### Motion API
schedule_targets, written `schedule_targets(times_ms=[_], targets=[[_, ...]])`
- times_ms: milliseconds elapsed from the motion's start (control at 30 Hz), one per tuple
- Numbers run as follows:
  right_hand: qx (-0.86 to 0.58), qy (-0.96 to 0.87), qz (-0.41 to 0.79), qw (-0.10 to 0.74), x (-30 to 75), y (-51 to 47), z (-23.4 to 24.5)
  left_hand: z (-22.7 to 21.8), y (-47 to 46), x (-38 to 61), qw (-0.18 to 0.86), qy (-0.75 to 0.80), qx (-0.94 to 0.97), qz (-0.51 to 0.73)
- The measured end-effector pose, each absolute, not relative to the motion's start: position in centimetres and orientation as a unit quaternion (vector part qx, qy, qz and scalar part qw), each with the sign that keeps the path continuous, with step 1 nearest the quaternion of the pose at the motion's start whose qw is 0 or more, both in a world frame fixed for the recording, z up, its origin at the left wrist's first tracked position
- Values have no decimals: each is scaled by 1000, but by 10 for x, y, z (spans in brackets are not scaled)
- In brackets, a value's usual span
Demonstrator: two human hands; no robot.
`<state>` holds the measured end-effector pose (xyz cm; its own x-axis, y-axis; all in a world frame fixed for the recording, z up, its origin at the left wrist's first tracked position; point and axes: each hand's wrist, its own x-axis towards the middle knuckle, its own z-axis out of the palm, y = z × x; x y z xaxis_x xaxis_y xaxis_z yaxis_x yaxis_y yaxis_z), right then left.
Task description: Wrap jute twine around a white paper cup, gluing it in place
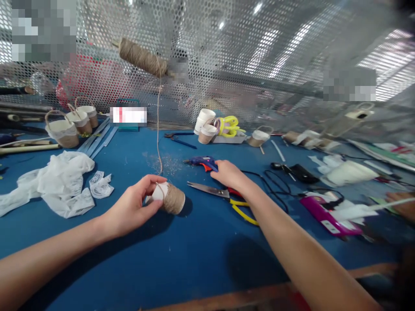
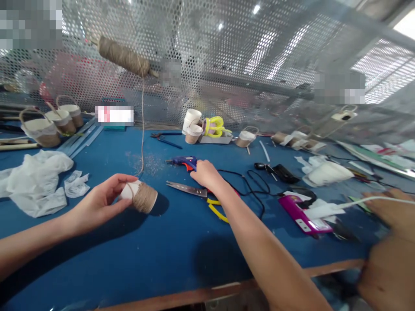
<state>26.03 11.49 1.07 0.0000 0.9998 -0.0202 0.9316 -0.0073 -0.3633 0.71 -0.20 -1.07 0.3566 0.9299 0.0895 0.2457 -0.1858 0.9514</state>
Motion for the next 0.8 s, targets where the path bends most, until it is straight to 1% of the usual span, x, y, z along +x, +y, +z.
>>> schedule_targets(times_ms=[100, 267, 367, 400, 433, 467, 600, 667, 800], targets=[[-707, -679, 154, 127, 264, 123, 2, -10, 0, 5, 416, 452, 703, 359], [-688, -666, 211, 198, 258, 97, 21, -7, 2, 4, 371, 466, 728, 338], [-633, -681, 294, 223, 254, 70, 39, -8, 3, 3, 374, 466, 725, 342], [-591, -678, 374, 224, 252, 62, 43, -9, 3, 3, 379, 464, 723, 343], [-566, -675, 419, 221, 250, 55, 46, -10, 3, 2, 382, 464, 721, 345], [-544, -680, 441, 220, 248, 49, 47, -11, 4, 2, 386, 464, 719, 346], [-510, -718, 404, 247, 239, 28, 43, -11, 5, 3, 404, 465, 707, 347], [-511, -731, 380, 247, 238, 20, 39, -10, 5, 3, 412, 461, 704, 350], [-496, -792, 257, 248, 241, 10, 32, -8, 7, 5, 409, 462, 702, 354]])
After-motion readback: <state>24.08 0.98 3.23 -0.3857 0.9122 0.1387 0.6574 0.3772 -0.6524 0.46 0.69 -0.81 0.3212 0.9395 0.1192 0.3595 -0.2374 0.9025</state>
